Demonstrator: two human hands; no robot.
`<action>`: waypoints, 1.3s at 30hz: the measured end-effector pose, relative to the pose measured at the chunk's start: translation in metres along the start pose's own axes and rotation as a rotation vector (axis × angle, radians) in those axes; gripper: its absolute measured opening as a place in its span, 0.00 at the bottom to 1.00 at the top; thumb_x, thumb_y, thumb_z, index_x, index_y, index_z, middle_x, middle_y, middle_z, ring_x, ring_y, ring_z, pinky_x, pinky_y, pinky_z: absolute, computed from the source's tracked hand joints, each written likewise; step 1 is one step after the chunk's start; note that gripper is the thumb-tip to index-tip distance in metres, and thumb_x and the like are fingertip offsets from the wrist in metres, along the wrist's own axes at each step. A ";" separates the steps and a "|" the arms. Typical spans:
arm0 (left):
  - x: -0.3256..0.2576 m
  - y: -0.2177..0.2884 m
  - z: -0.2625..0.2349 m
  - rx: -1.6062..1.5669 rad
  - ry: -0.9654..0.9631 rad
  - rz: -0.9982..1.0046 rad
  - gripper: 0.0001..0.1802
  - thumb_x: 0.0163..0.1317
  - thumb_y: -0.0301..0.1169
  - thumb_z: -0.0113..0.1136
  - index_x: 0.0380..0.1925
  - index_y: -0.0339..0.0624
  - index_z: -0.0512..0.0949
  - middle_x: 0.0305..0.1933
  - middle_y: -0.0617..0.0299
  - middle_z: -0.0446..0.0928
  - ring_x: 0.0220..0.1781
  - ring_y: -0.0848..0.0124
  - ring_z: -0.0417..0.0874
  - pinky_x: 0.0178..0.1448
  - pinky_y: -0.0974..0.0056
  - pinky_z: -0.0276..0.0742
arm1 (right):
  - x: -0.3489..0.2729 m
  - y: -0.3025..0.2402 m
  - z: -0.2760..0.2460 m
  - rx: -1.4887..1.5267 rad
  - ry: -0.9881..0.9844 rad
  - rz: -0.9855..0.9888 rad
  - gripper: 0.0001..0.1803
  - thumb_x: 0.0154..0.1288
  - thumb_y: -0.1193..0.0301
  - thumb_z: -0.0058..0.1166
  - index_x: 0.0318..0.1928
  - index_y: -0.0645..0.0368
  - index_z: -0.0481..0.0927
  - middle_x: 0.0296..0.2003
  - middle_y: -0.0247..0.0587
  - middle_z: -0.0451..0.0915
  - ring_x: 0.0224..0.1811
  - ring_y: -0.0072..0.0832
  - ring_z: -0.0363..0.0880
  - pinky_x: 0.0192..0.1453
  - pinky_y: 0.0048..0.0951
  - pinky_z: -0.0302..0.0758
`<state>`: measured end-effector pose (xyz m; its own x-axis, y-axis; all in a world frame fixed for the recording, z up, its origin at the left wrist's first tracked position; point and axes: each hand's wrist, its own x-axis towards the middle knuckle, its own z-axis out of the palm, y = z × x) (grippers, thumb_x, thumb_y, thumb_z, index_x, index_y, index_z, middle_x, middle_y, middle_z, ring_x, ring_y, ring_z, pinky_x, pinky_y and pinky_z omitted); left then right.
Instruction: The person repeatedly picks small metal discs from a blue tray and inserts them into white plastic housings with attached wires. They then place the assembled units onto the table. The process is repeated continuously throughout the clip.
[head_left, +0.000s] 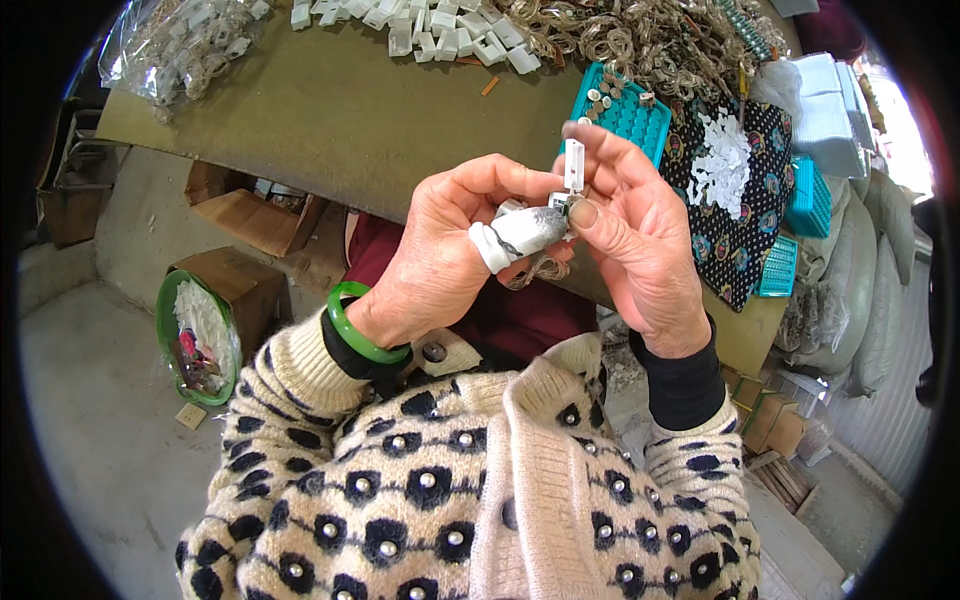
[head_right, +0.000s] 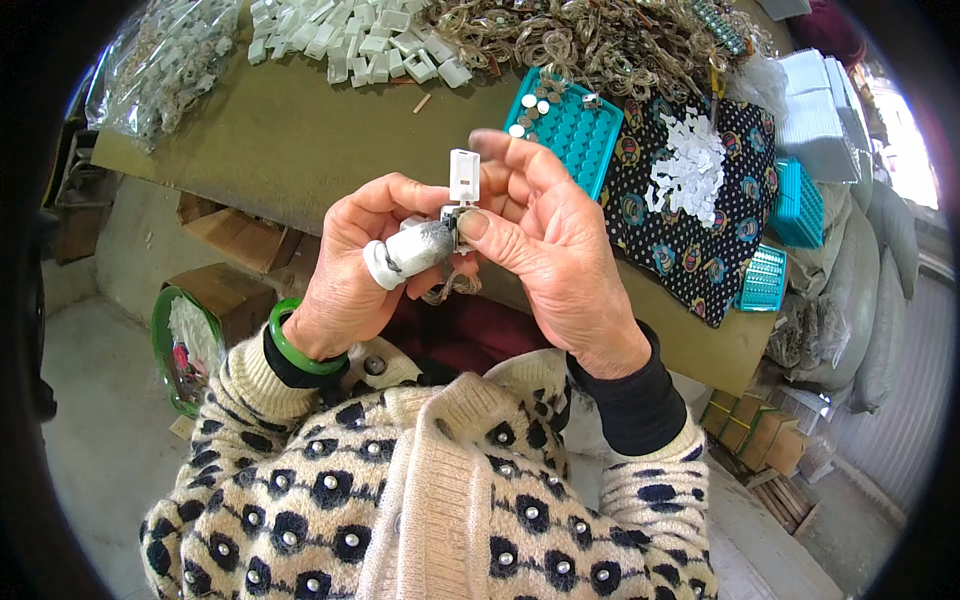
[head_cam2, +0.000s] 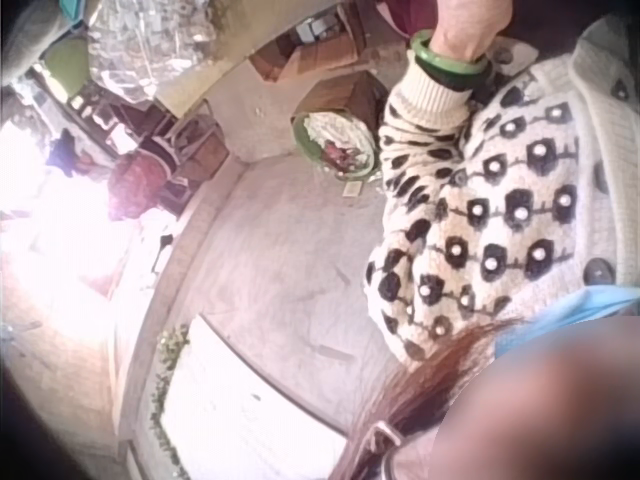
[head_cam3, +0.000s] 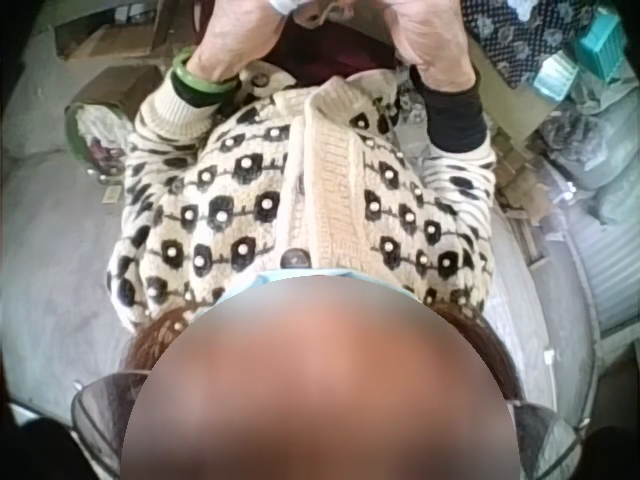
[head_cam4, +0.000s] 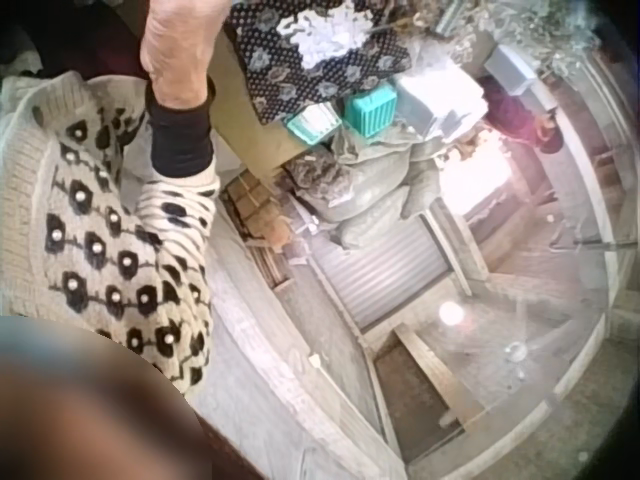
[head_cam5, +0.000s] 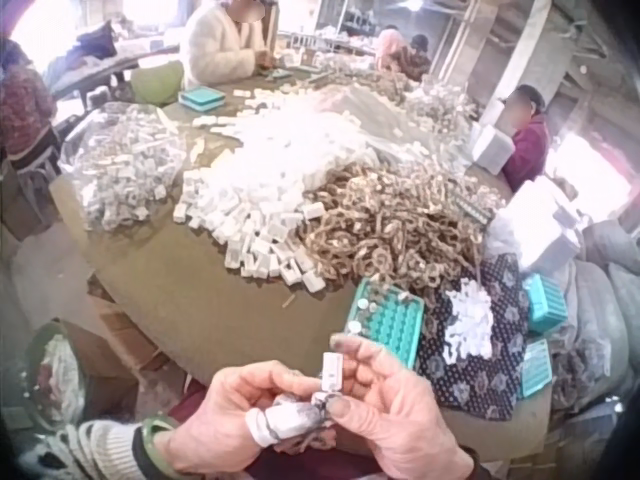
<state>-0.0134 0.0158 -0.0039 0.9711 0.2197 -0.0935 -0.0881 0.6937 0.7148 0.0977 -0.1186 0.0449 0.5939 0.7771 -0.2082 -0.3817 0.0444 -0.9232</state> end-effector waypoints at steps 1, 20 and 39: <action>0.001 0.000 0.000 -0.041 0.012 0.000 0.11 0.66 0.26 0.60 0.48 0.38 0.77 0.42 0.50 0.83 0.35 0.67 0.87 0.24 0.76 0.71 | 0.002 0.000 -0.001 -0.014 -0.014 -0.012 0.24 0.69 0.76 0.57 0.63 0.66 0.68 0.48 0.41 0.79 0.47 0.23 0.78 0.47 0.24 0.79; 0.000 -0.001 0.002 -0.147 0.017 -0.061 0.12 0.66 0.30 0.61 0.47 0.40 0.78 0.41 0.53 0.83 0.35 0.71 0.85 0.24 0.76 0.68 | 0.003 0.011 0.004 -0.566 0.229 -0.563 0.06 0.64 0.82 0.59 0.42 0.67 0.81 0.37 0.42 0.85 0.36 0.23 0.83 0.39 0.22 0.80; 0.002 -0.017 0.014 -0.470 0.059 -0.169 0.07 0.66 0.30 0.62 0.39 0.42 0.75 0.36 0.61 0.81 0.26 0.74 0.82 0.29 0.73 0.81 | 0.003 0.040 -0.008 -0.891 0.094 -1.029 0.15 0.63 0.75 0.62 0.48 0.69 0.79 0.37 0.46 0.75 0.39 0.40 0.75 0.47 0.39 0.78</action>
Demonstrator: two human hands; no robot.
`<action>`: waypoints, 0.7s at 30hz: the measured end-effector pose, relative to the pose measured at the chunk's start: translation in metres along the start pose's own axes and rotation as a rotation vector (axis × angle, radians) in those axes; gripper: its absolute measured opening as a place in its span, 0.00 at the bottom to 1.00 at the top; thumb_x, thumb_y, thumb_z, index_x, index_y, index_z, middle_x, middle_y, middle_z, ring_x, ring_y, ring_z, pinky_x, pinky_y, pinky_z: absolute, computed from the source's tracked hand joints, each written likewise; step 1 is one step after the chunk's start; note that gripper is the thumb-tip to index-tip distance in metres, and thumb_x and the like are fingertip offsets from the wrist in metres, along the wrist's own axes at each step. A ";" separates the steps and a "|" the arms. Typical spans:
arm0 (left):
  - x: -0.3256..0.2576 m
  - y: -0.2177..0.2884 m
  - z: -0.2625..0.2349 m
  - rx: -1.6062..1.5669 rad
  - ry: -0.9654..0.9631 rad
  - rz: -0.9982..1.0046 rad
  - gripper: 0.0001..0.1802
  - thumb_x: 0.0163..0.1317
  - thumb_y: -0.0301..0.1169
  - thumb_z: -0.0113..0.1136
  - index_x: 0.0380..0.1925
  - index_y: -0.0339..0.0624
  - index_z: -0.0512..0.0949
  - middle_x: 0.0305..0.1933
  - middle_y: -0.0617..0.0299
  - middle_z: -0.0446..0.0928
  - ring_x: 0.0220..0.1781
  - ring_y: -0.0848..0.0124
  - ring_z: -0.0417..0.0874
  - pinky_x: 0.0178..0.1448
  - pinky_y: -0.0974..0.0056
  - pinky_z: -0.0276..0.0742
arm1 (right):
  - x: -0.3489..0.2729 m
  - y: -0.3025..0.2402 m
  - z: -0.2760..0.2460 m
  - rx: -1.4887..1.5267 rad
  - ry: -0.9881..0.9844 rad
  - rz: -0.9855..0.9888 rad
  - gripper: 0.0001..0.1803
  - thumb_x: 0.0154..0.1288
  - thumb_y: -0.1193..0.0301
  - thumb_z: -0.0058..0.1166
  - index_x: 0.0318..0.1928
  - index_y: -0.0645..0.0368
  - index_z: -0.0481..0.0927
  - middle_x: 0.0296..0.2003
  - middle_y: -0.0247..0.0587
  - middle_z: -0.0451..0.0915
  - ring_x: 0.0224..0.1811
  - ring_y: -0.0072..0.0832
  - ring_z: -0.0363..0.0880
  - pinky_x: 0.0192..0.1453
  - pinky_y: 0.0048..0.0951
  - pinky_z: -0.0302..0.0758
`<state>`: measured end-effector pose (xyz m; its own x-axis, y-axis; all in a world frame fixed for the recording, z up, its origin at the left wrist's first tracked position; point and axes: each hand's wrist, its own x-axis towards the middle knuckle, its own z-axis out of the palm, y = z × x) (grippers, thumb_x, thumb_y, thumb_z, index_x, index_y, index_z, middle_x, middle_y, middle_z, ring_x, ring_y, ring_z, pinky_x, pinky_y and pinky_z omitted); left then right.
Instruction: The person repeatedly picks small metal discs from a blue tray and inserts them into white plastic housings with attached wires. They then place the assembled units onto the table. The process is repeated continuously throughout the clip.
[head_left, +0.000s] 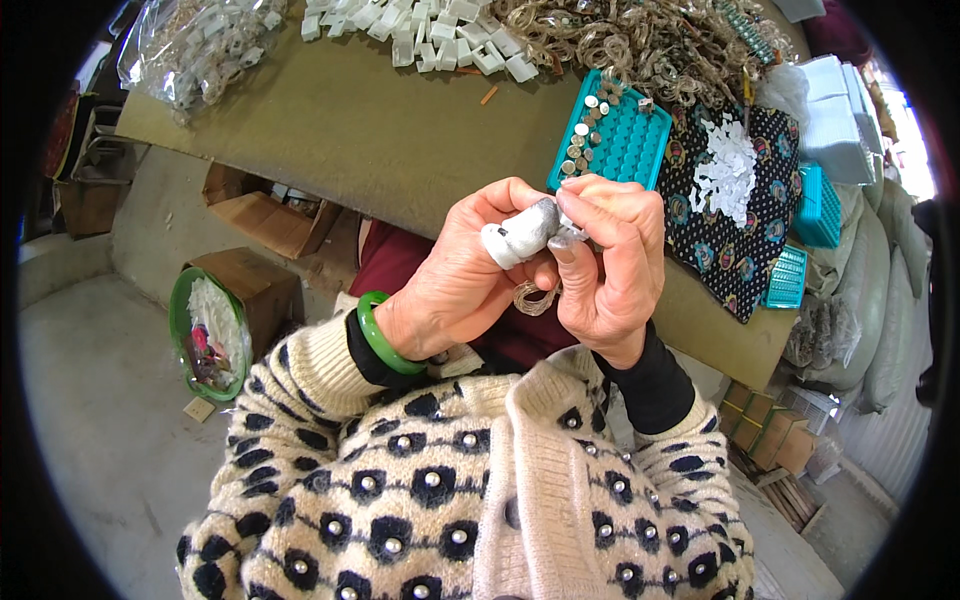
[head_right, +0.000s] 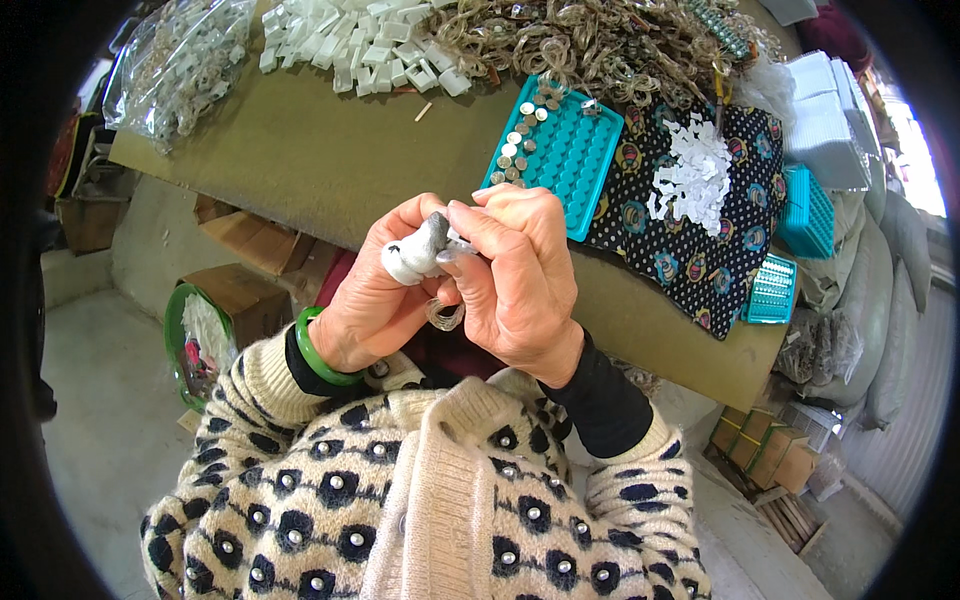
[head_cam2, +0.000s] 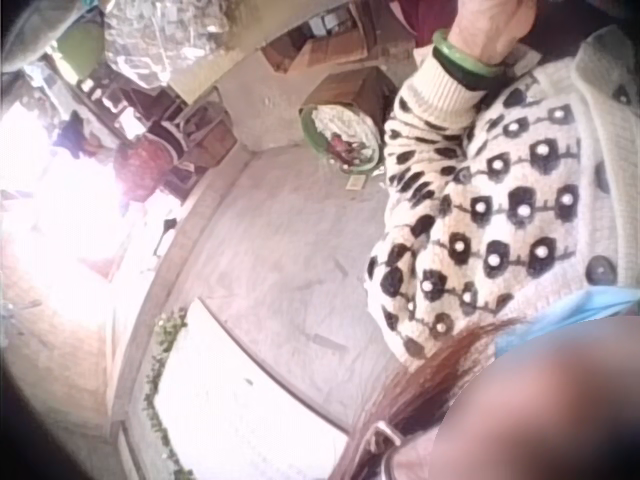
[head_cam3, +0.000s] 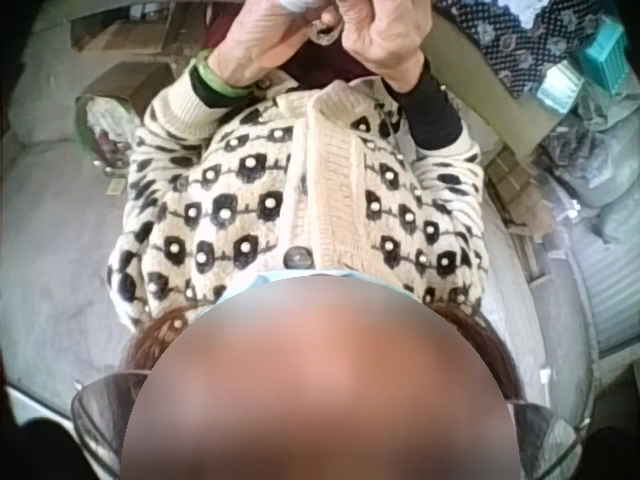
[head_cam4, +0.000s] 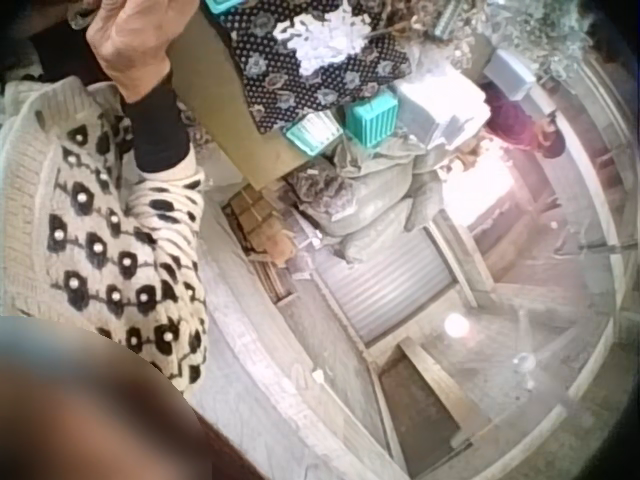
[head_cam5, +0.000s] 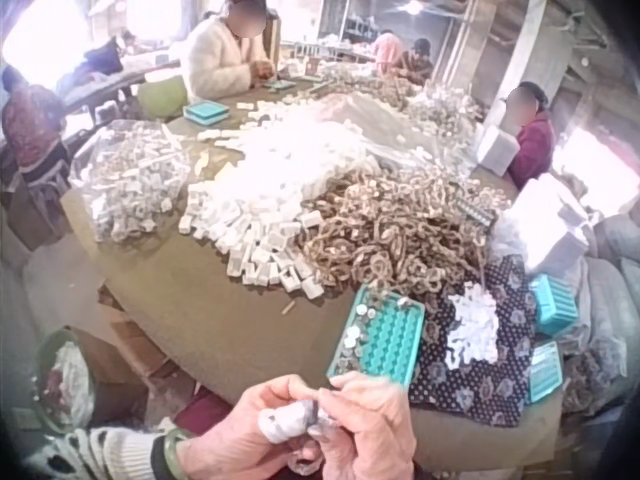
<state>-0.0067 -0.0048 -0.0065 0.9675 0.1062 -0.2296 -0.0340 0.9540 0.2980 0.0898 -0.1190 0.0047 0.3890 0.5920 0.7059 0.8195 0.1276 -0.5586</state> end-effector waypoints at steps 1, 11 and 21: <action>0.000 0.000 0.000 0.001 0.006 -0.012 0.06 0.66 0.30 0.62 0.38 0.42 0.75 0.35 0.61 0.81 0.26 0.74 0.82 0.29 0.73 0.81 | -0.001 0.000 0.001 -0.003 0.007 -0.001 0.14 0.63 0.75 0.62 0.47 0.69 0.79 0.36 0.46 0.75 0.38 0.40 0.75 0.46 0.39 0.78; -0.001 -0.003 -0.005 0.060 -0.008 -0.053 0.09 0.68 0.37 0.60 0.37 0.45 0.76 0.33 0.69 0.78 0.28 0.82 0.78 0.28 0.78 0.75 | -0.003 -0.005 0.010 -0.143 0.074 -0.019 0.13 0.65 0.74 0.59 0.46 0.70 0.77 0.31 0.46 0.73 0.32 0.40 0.74 0.39 0.40 0.79; 0.003 0.013 -0.005 0.015 -0.025 0.055 0.08 0.68 0.29 0.60 0.45 0.42 0.75 0.42 0.53 0.81 0.41 0.62 0.87 0.28 0.72 0.80 | 0.043 -0.043 -0.036 0.729 0.000 0.017 0.07 0.57 0.75 0.61 0.35 0.63 0.78 0.31 0.45 0.78 0.30 0.35 0.76 0.43 0.37 0.77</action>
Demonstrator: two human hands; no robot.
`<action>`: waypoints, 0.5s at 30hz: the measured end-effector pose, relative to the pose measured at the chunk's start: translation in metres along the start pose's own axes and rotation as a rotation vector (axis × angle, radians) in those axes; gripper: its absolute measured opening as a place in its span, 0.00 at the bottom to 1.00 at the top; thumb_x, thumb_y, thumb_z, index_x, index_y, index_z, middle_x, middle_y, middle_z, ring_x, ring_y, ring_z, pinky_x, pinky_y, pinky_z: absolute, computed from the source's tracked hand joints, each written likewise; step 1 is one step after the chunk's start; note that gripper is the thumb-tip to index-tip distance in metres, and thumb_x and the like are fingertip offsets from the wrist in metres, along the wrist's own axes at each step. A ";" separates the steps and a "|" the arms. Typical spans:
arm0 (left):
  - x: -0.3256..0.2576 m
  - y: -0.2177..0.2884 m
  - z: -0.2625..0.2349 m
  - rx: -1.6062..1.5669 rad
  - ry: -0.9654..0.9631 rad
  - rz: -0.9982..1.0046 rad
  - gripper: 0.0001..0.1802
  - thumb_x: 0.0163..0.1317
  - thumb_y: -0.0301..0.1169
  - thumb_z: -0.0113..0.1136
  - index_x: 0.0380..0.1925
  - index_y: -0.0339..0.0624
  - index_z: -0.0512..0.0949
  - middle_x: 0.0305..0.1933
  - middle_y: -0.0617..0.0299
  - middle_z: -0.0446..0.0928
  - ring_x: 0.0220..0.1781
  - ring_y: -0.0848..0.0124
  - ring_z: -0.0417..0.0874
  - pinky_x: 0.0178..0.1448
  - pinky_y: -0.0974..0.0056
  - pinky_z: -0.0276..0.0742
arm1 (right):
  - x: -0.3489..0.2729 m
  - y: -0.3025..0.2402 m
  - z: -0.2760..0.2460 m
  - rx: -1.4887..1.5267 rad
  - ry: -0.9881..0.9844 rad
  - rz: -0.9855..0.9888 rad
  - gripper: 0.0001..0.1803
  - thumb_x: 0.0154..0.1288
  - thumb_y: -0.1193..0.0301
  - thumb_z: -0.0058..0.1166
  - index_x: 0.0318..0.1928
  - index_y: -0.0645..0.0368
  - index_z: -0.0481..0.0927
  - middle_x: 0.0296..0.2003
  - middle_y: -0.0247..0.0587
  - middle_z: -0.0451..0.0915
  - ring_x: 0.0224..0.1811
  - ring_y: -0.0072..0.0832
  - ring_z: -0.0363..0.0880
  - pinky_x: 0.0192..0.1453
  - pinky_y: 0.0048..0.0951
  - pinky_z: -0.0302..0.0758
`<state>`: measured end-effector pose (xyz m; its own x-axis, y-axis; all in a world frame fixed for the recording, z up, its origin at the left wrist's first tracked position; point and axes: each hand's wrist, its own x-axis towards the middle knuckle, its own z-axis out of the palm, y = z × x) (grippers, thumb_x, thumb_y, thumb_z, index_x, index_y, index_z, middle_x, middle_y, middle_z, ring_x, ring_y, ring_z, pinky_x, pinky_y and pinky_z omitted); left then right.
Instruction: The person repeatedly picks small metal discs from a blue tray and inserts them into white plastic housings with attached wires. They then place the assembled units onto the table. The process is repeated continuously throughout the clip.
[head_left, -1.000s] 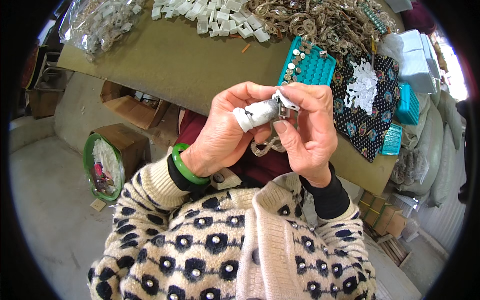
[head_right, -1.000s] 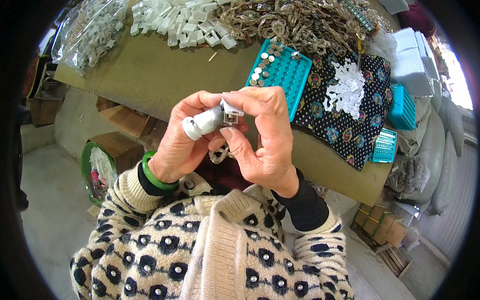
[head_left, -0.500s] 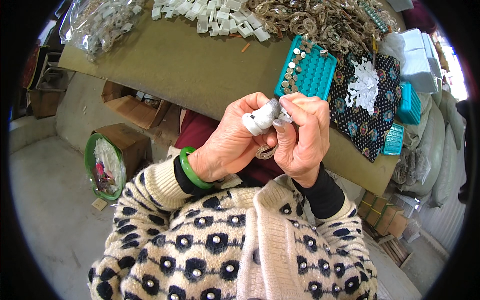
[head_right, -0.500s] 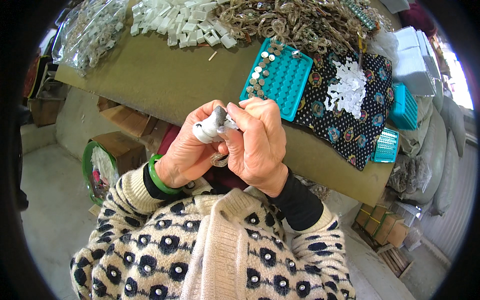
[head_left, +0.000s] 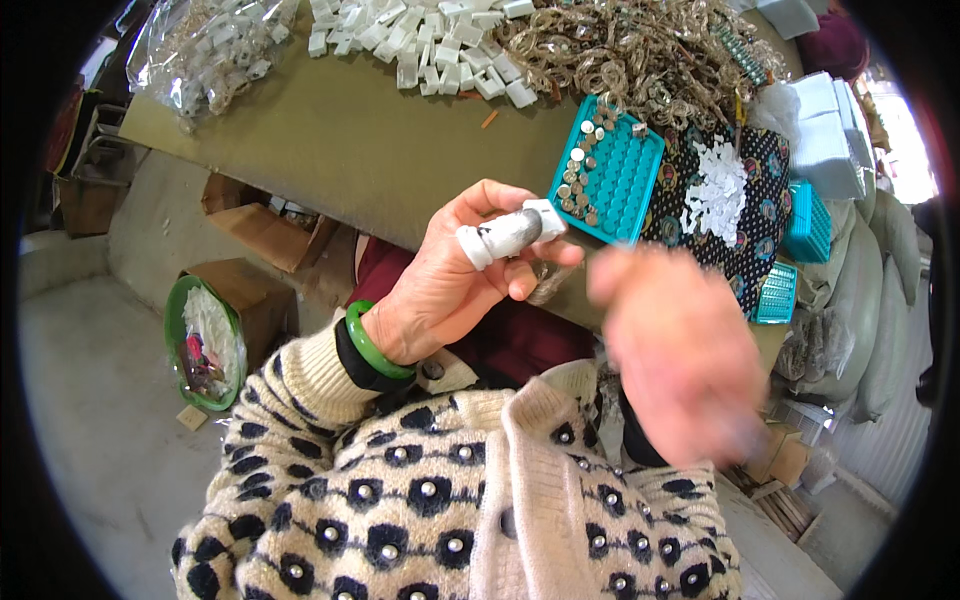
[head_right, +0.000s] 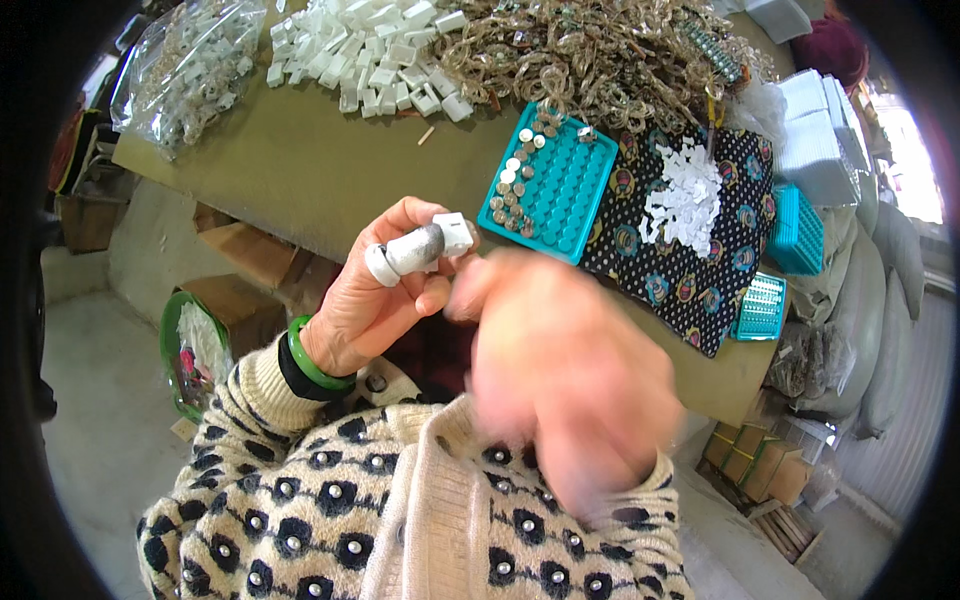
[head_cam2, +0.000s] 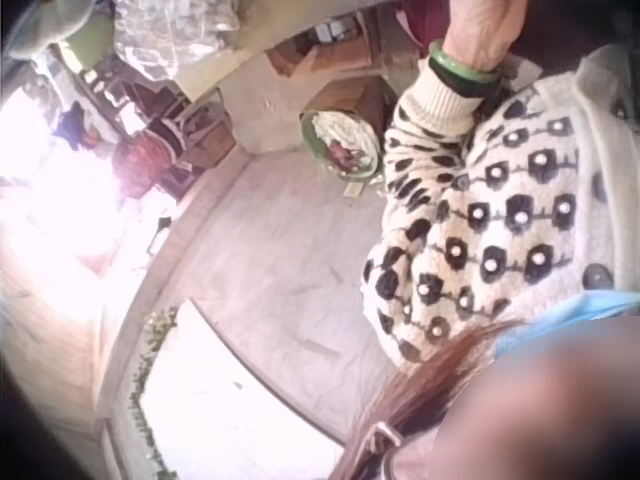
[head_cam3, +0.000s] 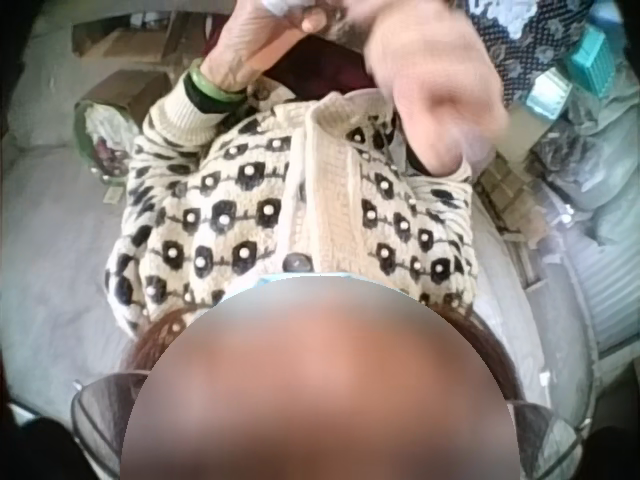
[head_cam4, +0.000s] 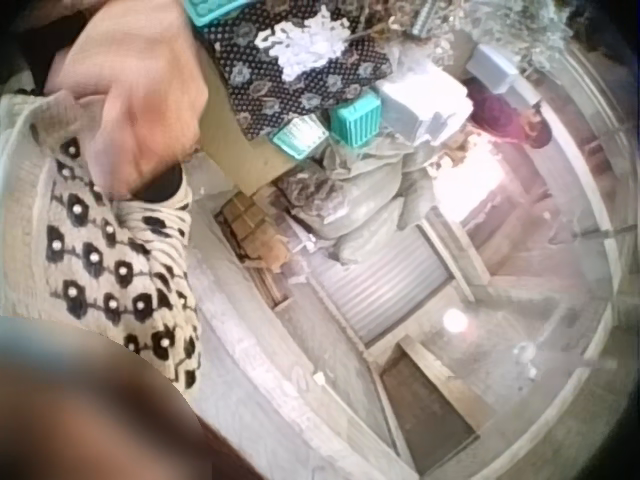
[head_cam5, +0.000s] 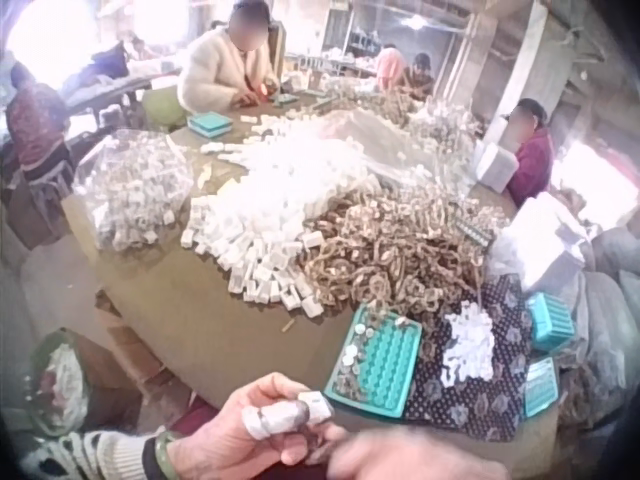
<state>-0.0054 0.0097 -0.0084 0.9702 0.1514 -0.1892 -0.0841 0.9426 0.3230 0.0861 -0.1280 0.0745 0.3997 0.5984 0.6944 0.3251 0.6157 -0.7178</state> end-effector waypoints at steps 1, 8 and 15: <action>0.001 0.003 -0.002 -0.009 -0.015 -0.037 0.08 0.68 0.27 0.59 0.45 0.41 0.74 0.43 0.52 0.81 0.46 0.59 0.87 0.28 0.71 0.81 | 0.009 -0.011 0.000 0.193 -0.049 -0.014 0.07 0.57 0.74 0.61 0.34 0.62 0.78 0.31 0.44 0.78 0.31 0.34 0.77 0.45 0.36 0.76; 0.002 -0.002 -0.009 0.033 -0.011 -0.047 0.09 0.67 0.25 0.60 0.46 0.41 0.74 0.43 0.55 0.80 0.42 0.64 0.86 0.31 0.69 0.82 | 0.057 -0.043 -0.002 0.712 -0.544 -0.451 0.08 0.64 0.71 0.54 0.41 0.60 0.76 0.35 0.36 0.81 0.36 0.29 0.79 0.53 0.31 0.75; 0.002 -0.003 -0.012 0.077 0.018 -0.006 0.09 0.67 0.26 0.59 0.46 0.39 0.75 0.42 0.54 0.81 0.38 0.66 0.86 0.37 0.67 0.84 | 0.032 -0.064 0.001 0.615 -0.323 -0.456 0.06 0.62 0.71 0.56 0.35 0.60 0.76 0.32 0.34 0.81 0.33 0.24 0.78 0.48 0.27 0.75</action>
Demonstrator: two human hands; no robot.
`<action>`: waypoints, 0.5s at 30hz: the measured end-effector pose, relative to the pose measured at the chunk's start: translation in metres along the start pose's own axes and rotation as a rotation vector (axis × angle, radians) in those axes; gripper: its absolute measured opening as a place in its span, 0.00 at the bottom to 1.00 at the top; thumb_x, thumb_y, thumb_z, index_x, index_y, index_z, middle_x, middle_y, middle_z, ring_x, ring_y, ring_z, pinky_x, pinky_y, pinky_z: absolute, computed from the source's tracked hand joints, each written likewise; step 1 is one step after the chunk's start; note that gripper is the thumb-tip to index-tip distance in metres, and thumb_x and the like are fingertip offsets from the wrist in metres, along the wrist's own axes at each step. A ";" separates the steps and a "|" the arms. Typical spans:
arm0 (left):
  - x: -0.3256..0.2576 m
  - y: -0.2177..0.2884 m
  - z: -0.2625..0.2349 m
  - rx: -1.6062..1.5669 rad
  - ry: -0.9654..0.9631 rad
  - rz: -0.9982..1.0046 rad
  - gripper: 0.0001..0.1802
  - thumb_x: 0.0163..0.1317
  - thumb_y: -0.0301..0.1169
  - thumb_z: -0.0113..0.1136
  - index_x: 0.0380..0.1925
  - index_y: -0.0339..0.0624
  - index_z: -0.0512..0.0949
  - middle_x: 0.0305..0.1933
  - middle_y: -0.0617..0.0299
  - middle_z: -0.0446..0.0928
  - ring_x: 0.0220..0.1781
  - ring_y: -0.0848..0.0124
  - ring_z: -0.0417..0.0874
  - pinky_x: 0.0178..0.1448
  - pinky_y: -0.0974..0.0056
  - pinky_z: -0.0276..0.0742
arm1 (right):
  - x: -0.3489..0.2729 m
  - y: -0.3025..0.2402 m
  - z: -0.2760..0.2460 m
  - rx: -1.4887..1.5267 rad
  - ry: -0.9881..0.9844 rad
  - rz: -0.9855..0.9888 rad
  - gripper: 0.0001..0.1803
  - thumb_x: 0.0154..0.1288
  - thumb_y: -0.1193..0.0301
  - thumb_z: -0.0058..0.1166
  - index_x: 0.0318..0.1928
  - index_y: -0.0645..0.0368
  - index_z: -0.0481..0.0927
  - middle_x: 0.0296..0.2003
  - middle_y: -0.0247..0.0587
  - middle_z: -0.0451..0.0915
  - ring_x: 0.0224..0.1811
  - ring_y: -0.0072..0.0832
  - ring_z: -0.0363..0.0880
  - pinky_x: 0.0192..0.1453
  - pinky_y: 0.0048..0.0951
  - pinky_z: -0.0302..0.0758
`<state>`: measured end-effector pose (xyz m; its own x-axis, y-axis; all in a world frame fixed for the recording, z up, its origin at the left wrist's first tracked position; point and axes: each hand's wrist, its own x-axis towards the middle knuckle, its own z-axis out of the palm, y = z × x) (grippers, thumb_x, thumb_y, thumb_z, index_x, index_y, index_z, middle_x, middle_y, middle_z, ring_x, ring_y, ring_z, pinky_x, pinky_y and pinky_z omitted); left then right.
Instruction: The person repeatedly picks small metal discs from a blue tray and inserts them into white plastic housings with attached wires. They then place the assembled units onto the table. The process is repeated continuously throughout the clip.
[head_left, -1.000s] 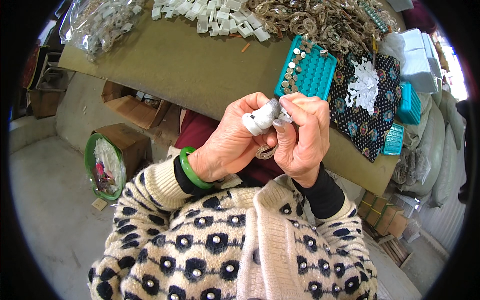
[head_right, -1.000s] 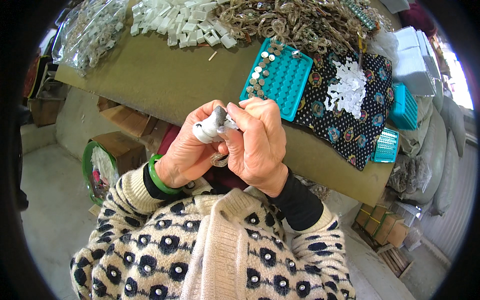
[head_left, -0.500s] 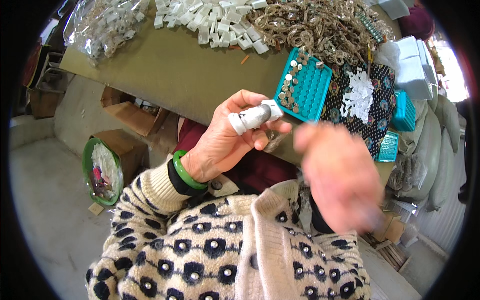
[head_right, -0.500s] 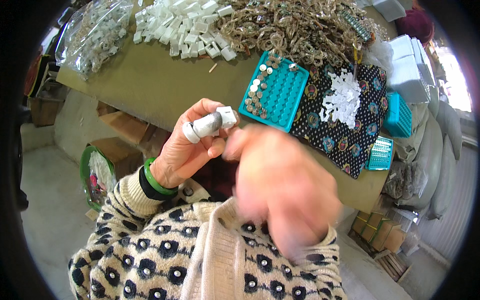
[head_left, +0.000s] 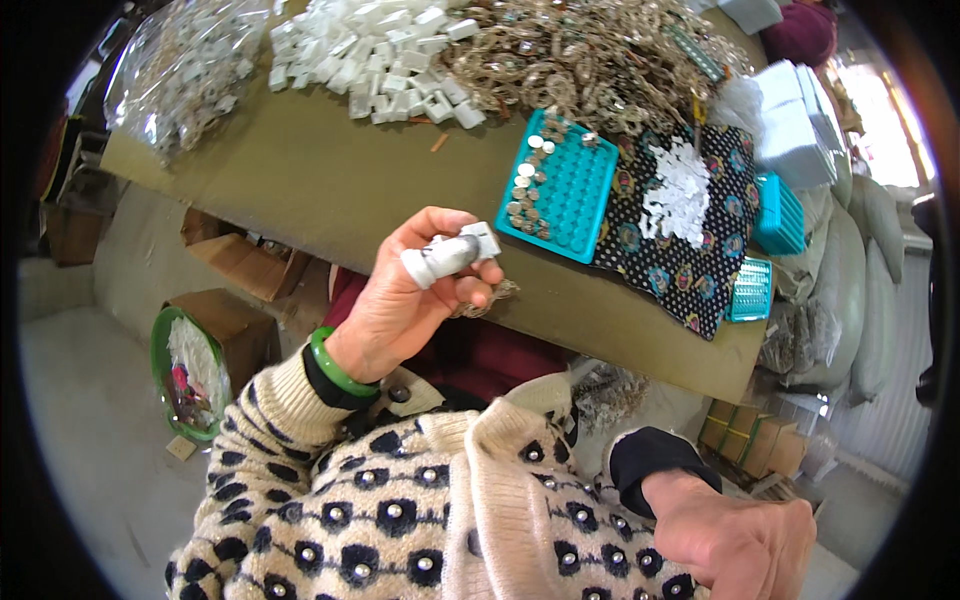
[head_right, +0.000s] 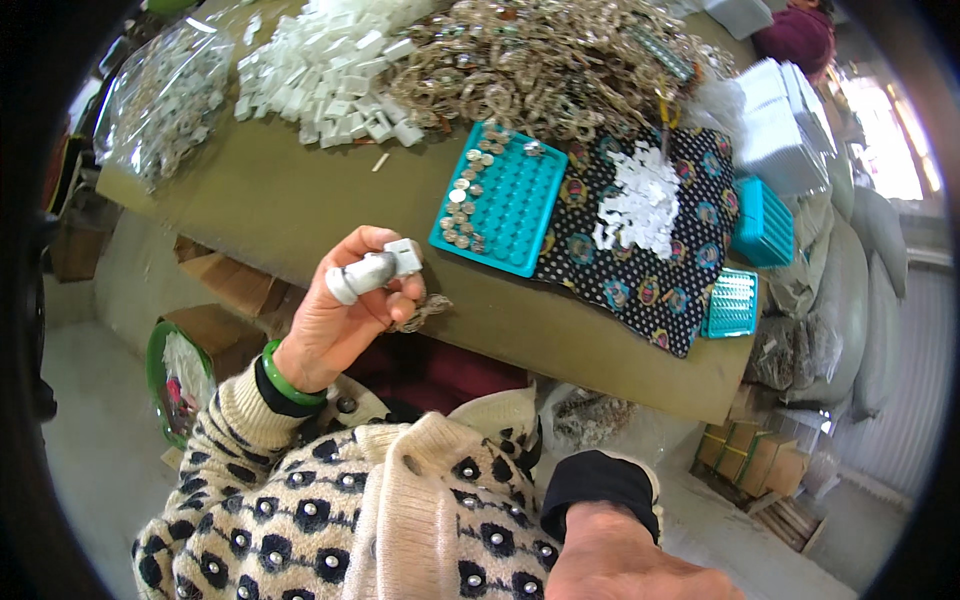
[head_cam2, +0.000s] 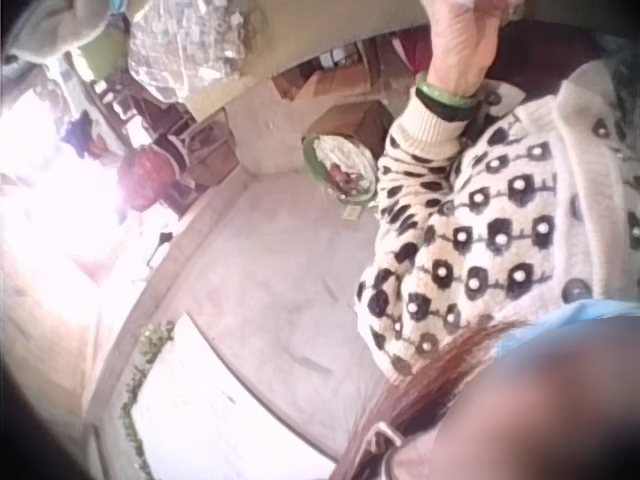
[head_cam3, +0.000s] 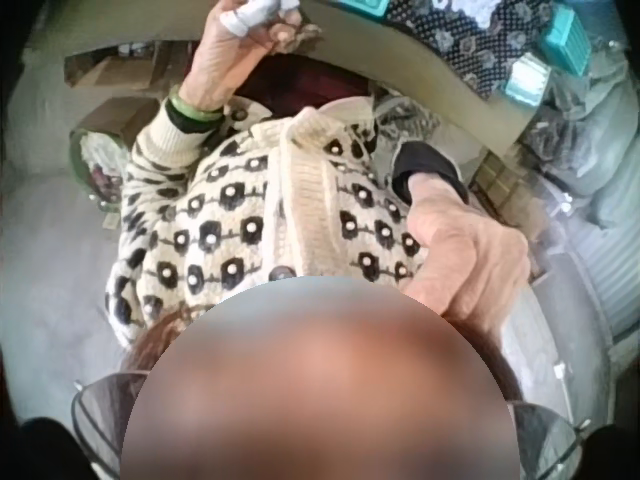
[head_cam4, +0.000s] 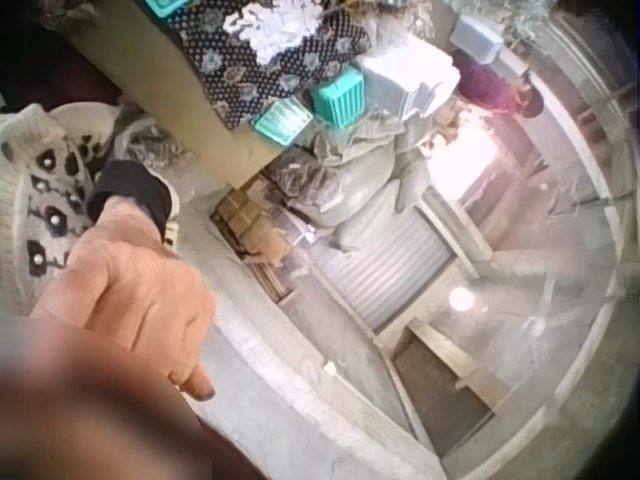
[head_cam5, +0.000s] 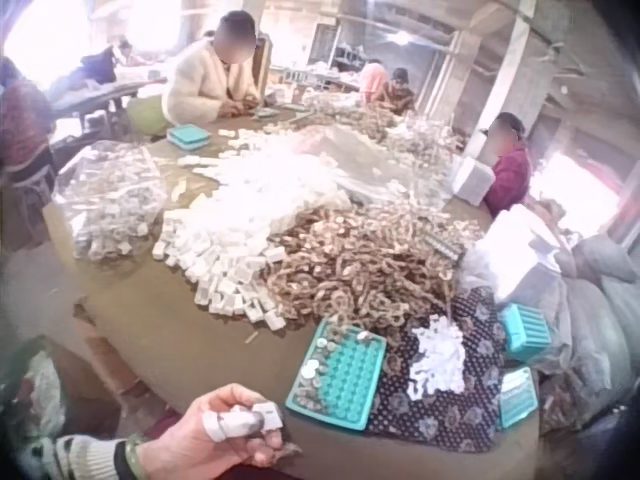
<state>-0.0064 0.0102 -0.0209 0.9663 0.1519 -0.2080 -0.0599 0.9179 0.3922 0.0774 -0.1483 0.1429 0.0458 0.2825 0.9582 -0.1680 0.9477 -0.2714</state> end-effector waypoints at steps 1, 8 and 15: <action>0.001 0.000 -0.001 0.000 0.003 0.009 0.09 0.67 0.26 0.59 0.47 0.39 0.75 0.41 0.54 0.81 0.38 0.67 0.86 0.38 0.67 0.85 | -0.003 -0.004 0.003 -0.030 0.025 -0.006 0.06 0.62 0.71 0.56 0.35 0.60 0.76 0.31 0.34 0.81 0.32 0.23 0.78 0.48 0.26 0.75; 0.001 -0.003 -0.004 0.085 -0.015 0.029 0.15 0.66 0.33 0.62 0.50 0.44 0.74 0.47 0.54 0.76 0.41 0.65 0.81 0.41 0.64 0.80 | -0.024 -0.035 0.021 -0.228 0.227 -0.125 0.07 0.61 0.71 0.57 0.29 0.59 0.76 0.28 0.31 0.81 0.29 0.18 0.77 0.43 0.22 0.74; 0.001 -0.005 -0.003 0.136 -0.012 0.032 0.16 0.65 0.34 0.63 0.51 0.45 0.74 0.44 0.53 0.78 0.37 0.65 0.83 0.40 0.63 0.82 | -0.033 -0.052 0.022 -0.297 0.323 -0.158 0.10 0.59 0.70 0.58 0.23 0.59 0.76 0.25 0.29 0.81 0.26 0.13 0.77 0.39 0.18 0.74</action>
<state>-0.0056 0.0073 -0.0257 0.9674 0.1749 -0.1830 -0.0566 0.8543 0.5167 0.0624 -0.2098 0.1272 0.3601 0.1188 0.9253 0.1525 0.9710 -0.1840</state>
